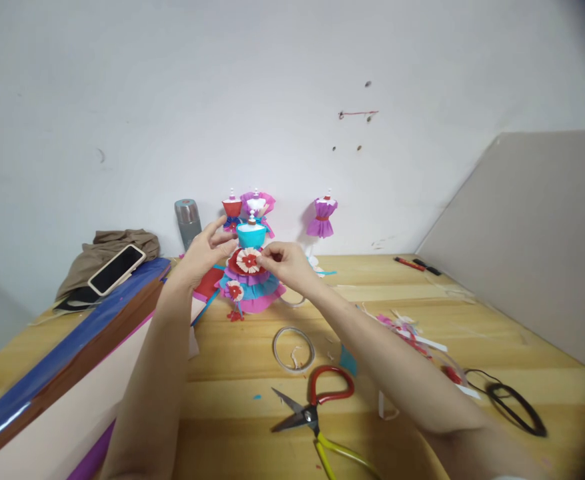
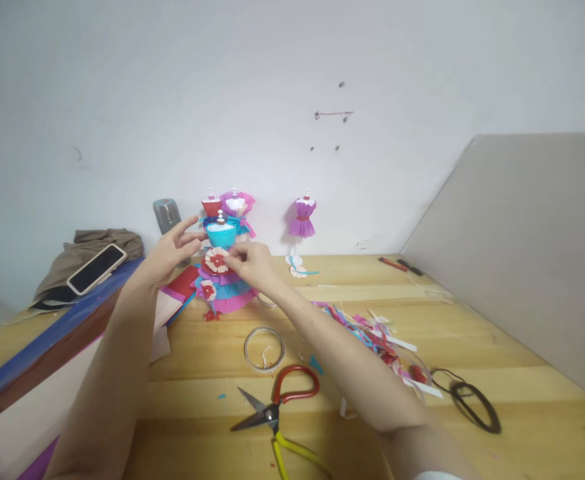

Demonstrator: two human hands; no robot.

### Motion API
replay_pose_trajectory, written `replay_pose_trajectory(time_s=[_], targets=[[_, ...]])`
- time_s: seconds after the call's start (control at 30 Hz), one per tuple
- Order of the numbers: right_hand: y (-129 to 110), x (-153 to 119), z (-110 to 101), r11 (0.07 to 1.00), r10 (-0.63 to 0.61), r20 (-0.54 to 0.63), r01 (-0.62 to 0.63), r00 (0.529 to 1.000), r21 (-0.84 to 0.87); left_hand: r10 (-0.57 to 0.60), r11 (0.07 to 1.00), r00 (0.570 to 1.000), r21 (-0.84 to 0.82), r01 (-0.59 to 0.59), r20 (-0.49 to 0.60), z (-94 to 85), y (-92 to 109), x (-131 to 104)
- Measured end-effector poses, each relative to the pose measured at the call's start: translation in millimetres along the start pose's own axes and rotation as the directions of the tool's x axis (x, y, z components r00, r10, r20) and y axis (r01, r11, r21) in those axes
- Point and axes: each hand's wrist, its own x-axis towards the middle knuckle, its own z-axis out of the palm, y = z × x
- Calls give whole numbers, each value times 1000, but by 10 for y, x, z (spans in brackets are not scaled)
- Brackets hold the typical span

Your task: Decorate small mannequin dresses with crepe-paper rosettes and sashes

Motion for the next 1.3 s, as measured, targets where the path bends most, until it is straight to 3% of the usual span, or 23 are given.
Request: replay_pose_trajectory(time_s=[0.23, 0.43, 0.63, 0.77, 0.97, 1.3], targets=[[152, -71, -39, 999, 33, 81, -36, 996, 39, -34, 997, 994, 68, 41, -103, 8, 39, -3], [186, -118, -41, 997, 34, 139, -43, 990, 63, -69, 990, 988, 109, 85, -142, -32, -51, 32], [273, -118, -97, 999, -36, -51, 36, 998, -2, -140, 964, 985, 216, 158, -96, -36, -122, 52], [342, -120, -114, 997, -27, -31, 30, 999, 76, -107, 942, 991, 311, 128, -83, -69, -147, 61], [364, -129, -102, 994, 9, -31, -6, 999, 111, -31, 806, 991, 583, 101, -129, -173, -150, 56], [396, -139, -136, 990, 11, -80, 0, 997, 140, -12, 759, 982, 637, 131, -188, -247, -209, 52]])
